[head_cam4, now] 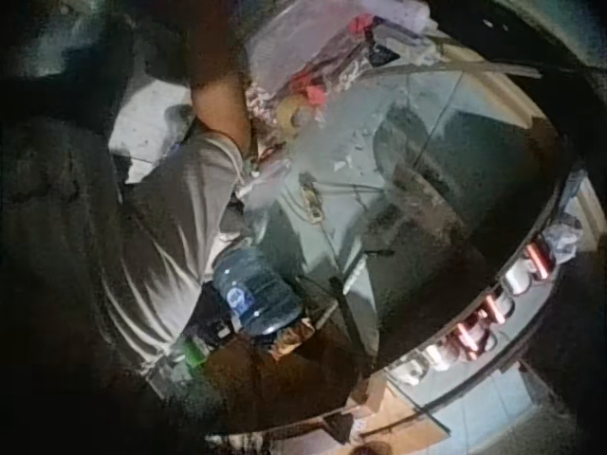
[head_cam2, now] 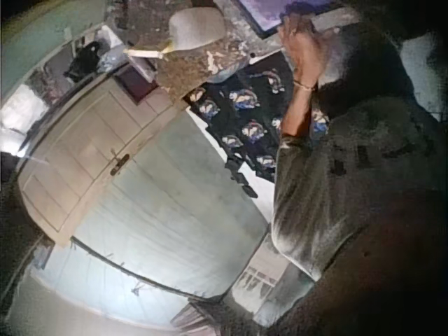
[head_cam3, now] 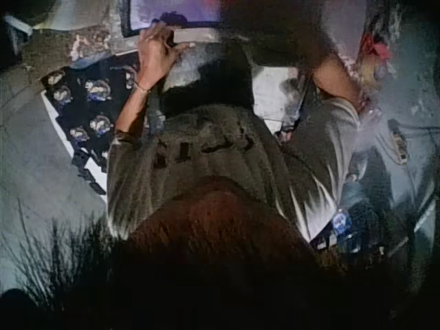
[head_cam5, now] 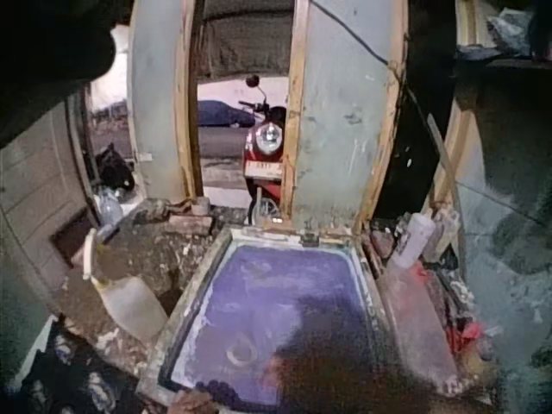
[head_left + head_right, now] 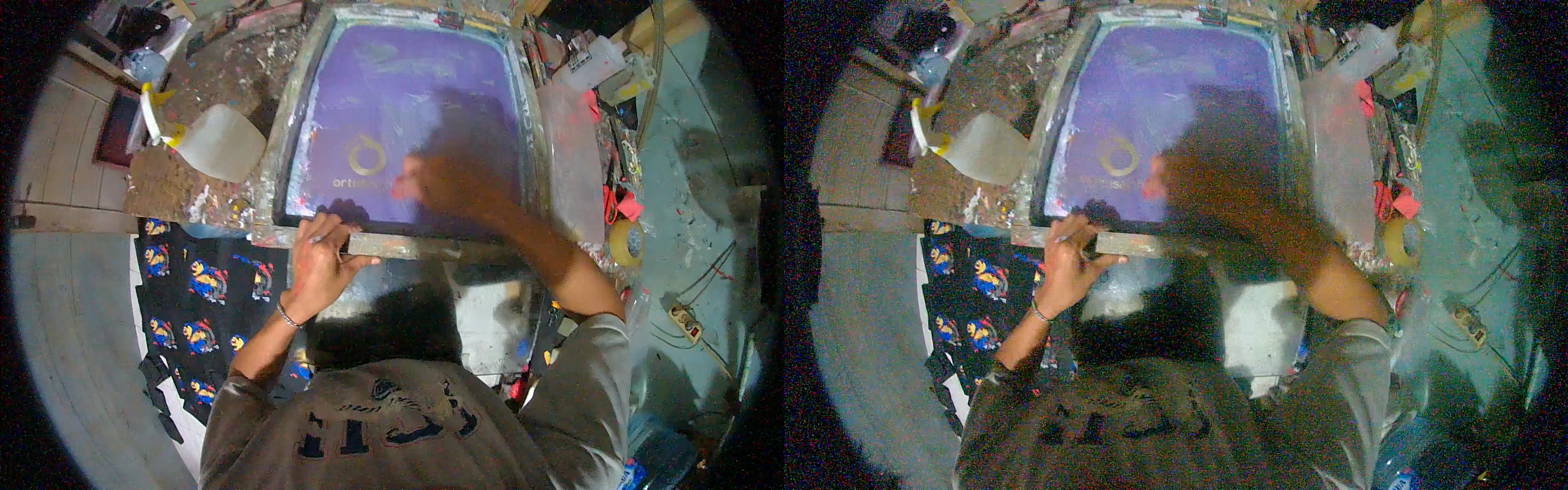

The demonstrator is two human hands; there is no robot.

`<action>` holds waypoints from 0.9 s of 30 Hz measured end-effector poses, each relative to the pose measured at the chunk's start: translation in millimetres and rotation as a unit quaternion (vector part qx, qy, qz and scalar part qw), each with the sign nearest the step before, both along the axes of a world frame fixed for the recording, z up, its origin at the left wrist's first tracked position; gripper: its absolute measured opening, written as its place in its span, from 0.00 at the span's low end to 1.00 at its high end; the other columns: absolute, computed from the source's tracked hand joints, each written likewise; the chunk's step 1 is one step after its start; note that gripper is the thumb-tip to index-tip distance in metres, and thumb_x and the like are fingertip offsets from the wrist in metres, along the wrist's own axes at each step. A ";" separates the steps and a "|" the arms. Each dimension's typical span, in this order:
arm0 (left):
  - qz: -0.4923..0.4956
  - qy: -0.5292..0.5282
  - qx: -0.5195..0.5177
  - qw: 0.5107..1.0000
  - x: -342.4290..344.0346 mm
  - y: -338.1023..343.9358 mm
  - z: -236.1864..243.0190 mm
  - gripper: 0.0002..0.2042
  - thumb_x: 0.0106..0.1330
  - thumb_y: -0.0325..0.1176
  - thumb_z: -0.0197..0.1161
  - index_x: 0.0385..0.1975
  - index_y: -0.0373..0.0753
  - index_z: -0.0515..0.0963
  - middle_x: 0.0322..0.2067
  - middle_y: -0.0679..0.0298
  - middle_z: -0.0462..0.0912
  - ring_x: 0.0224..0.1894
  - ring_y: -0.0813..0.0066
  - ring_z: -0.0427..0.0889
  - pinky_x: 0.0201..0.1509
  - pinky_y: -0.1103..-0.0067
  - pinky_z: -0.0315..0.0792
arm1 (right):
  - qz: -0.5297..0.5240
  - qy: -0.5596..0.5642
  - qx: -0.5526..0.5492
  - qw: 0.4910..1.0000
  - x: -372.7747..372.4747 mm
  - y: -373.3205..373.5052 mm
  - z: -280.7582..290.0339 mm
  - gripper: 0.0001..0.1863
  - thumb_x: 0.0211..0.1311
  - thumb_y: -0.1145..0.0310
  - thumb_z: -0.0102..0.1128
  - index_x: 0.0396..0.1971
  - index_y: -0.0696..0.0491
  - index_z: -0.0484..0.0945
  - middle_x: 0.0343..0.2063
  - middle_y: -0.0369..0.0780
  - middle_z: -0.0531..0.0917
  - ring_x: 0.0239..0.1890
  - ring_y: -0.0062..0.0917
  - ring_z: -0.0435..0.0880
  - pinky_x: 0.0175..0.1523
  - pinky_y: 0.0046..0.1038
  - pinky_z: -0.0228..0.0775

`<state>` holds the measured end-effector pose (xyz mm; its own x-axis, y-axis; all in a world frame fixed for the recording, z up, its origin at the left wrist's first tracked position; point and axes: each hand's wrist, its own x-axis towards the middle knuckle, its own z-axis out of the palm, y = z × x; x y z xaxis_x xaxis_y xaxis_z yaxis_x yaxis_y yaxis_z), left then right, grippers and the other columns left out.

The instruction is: The person performs screen printing on black fabric pieces using a squeegee to spread purple ink across a screen. They repeatedly pull the screen back, lift it to reveal printed designs, and place each finished piece onto a growing stack. The person also cleans the screen with a spray bottle and cloth between prints.

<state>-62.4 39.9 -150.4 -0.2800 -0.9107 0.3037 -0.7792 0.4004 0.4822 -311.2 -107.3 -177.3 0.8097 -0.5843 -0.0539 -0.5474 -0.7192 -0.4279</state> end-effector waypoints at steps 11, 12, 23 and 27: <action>-0.014 0.006 0.026 1.000 0.1 0.5 2.1 0.23 0.46 0.44 0.78 0.35 0.34 0.83 0.31 0.60 0.77 0.38 0.61 0.74 0.45 0.69 0.65 | -0.099 -0.070 -0.138 0.983 43.5 -137.1 -61.4 0.08 0.66 0.71 0.56 0.33 0.56 0.84 0.37 0.46 0.84 0.41 0.43 0.83 0.48 0.40 0.76; -0.001 -0.012 0.029 1.000 -1.4 -0.2 -0.6 0.23 0.46 0.45 0.78 0.35 0.34 0.83 0.31 0.61 0.77 0.38 0.62 0.74 0.45 0.69 0.65 | -0.022 -0.057 -0.167 0.984 38.3 -139.8 -58.6 0.08 0.66 0.71 0.57 0.34 0.57 0.83 0.38 0.47 0.84 0.41 0.44 0.84 0.48 0.41 0.76; -0.002 0.003 -0.006 1.000 -0.9 3.3 3.5 0.22 0.46 0.45 0.78 0.36 0.35 0.83 0.29 0.62 0.76 0.36 0.62 0.74 0.42 0.68 0.63 | -0.016 -0.146 0.015 0.989 35.6 -112.9 -48.5 0.12 0.67 0.63 0.60 0.34 0.58 0.81 0.32 0.46 0.83 0.35 0.45 0.83 0.43 0.42 0.75; -0.021 0.010 -0.010 1.000 -6.5 -6.6 5.9 0.22 0.46 0.44 0.79 0.36 0.35 0.84 0.29 0.62 0.76 0.36 0.62 0.74 0.41 0.68 0.63 | 0.130 -0.090 -0.139 0.978 -7.2 -110.6 -57.1 0.10 0.67 0.64 0.60 0.34 0.56 0.82 0.31 0.46 0.83 0.36 0.44 0.83 0.42 0.44 0.75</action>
<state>-68.9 33.3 -144.4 -0.3116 -0.8920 0.3275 -0.7520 0.4422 0.4889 -318.4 -217.9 -234.4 0.9145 -0.3296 0.2347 -0.2650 -0.9263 -0.2680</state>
